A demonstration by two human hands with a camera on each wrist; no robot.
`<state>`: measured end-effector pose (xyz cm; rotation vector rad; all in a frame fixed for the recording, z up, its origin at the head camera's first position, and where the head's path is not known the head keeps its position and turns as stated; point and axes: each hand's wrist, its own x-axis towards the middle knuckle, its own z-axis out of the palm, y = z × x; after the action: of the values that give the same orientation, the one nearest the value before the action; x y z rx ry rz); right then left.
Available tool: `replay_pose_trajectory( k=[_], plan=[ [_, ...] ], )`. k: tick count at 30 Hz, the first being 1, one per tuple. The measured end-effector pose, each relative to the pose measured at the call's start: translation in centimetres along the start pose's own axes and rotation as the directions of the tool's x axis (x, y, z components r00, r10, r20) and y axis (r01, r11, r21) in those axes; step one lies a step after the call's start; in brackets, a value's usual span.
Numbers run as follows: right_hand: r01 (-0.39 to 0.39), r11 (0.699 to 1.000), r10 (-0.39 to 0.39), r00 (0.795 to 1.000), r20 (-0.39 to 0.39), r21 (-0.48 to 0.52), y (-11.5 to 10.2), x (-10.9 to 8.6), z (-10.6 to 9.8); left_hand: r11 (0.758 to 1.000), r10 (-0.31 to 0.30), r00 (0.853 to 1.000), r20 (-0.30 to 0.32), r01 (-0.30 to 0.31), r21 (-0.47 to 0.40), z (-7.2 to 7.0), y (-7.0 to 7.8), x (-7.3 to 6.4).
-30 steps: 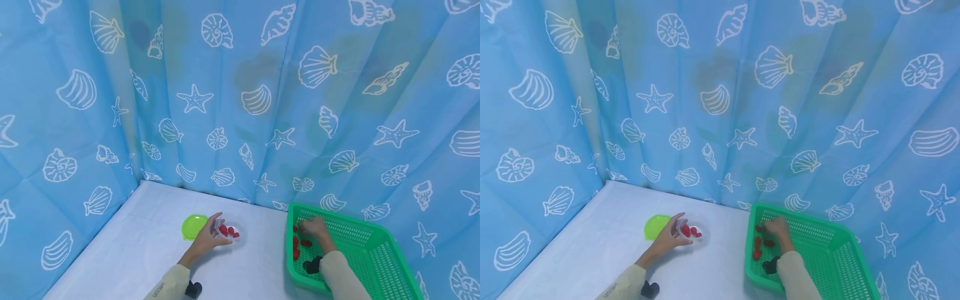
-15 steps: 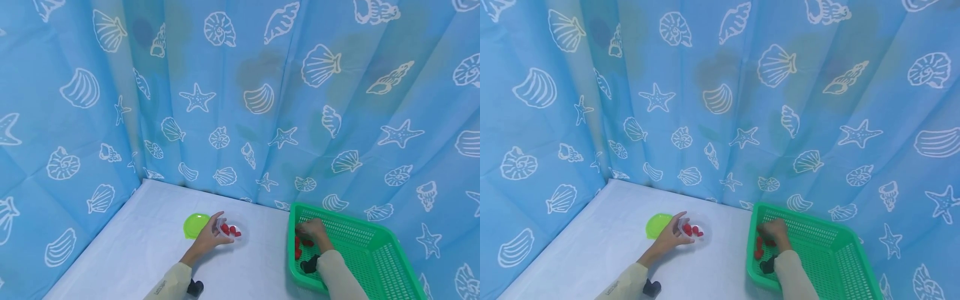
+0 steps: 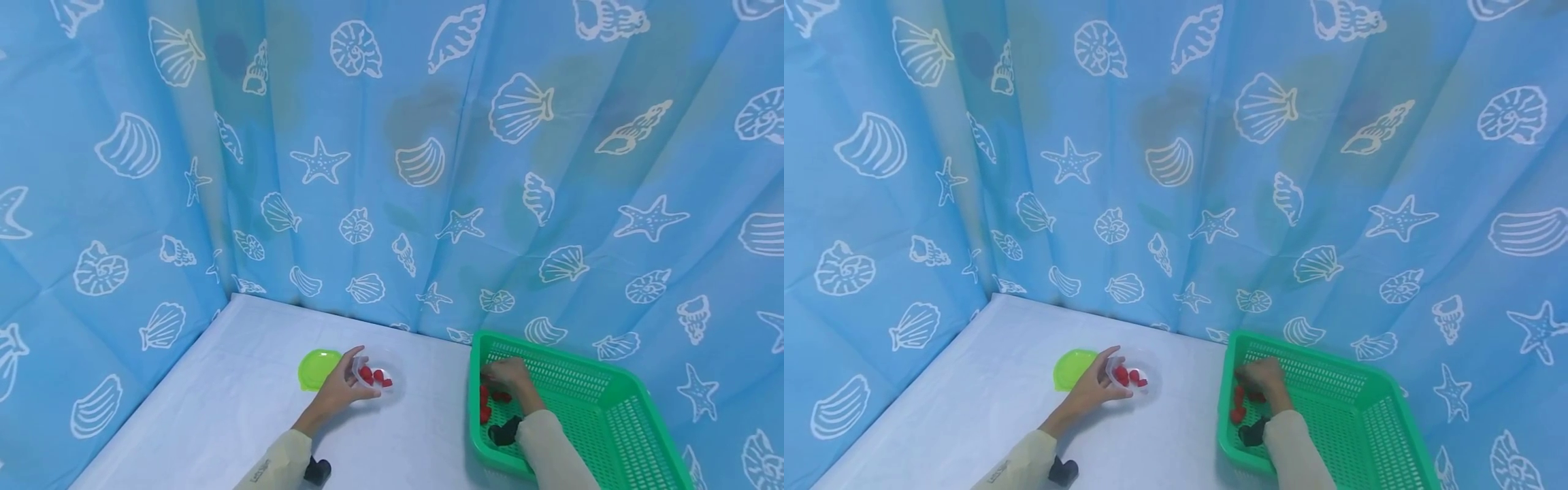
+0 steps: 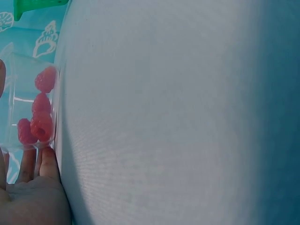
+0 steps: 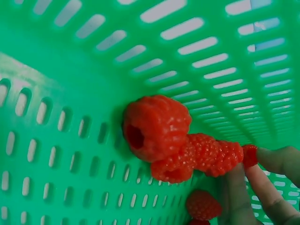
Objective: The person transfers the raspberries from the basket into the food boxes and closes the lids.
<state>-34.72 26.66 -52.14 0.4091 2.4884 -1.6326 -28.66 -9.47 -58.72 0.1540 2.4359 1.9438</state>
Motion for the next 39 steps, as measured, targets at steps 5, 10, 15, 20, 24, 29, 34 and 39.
replay_pose_trajectory(
  k=[5,10,15,20,24,29,34,39],
  plan=[
    [0.029,1.000,-0.029,0.999,0.014,-0.005,-0.1,0.0,0.0,1.000,0.000,1.000,-0.008,0.000,0.001,-0.1,0.1,-0.1],
    [0.073,0.997,-0.072,0.997,0.023,-0.036,0.0,0.1,-0.4,1.000,0.002,1.000,-0.003,-0.002,0.002,0.0,0.1,-0.1],
    [0.105,0.988,-0.105,0.994,0.004,-0.113,-0.8,-0.1,-1.2,1.000,0.003,1.000,0.002,-0.003,-0.009,0.1,0.0,-0.1],
    [0.148,0.984,-0.146,0.989,0.029,-0.099,-2.8,-1.2,-2.3,1.000,0.004,1.000,0.001,-0.004,-0.005,0.1,0.0,-0.1],
    [0.173,0.984,-0.171,0.984,0.058,-0.032,-4.7,-1.9,-2.9,1.000,0.002,1.000,-0.001,-0.002,-0.004,0.1,0.0,0.0],
    [0.218,0.976,-0.217,0.972,0.087,-0.009,-6.7,-2.2,-2.5,1.000,0.009,1.000,-0.001,-0.009,-0.011,-0.1,0.1,-0.1],
    [0.282,0.959,-0.279,0.955,0.097,-0.020,-9.1,-2.9,-0.8,1.000,0.018,1.000,-0.004,-0.018,-0.009,0.0,-0.1,-0.1],
    [0.323,0.946,-0.318,0.942,0.104,-0.027,-10.7,-3.4,2.0,1.000,0.017,1.000,-0.001,-0.017,-0.011,0.2,-0.1,-0.1]
  ],
)
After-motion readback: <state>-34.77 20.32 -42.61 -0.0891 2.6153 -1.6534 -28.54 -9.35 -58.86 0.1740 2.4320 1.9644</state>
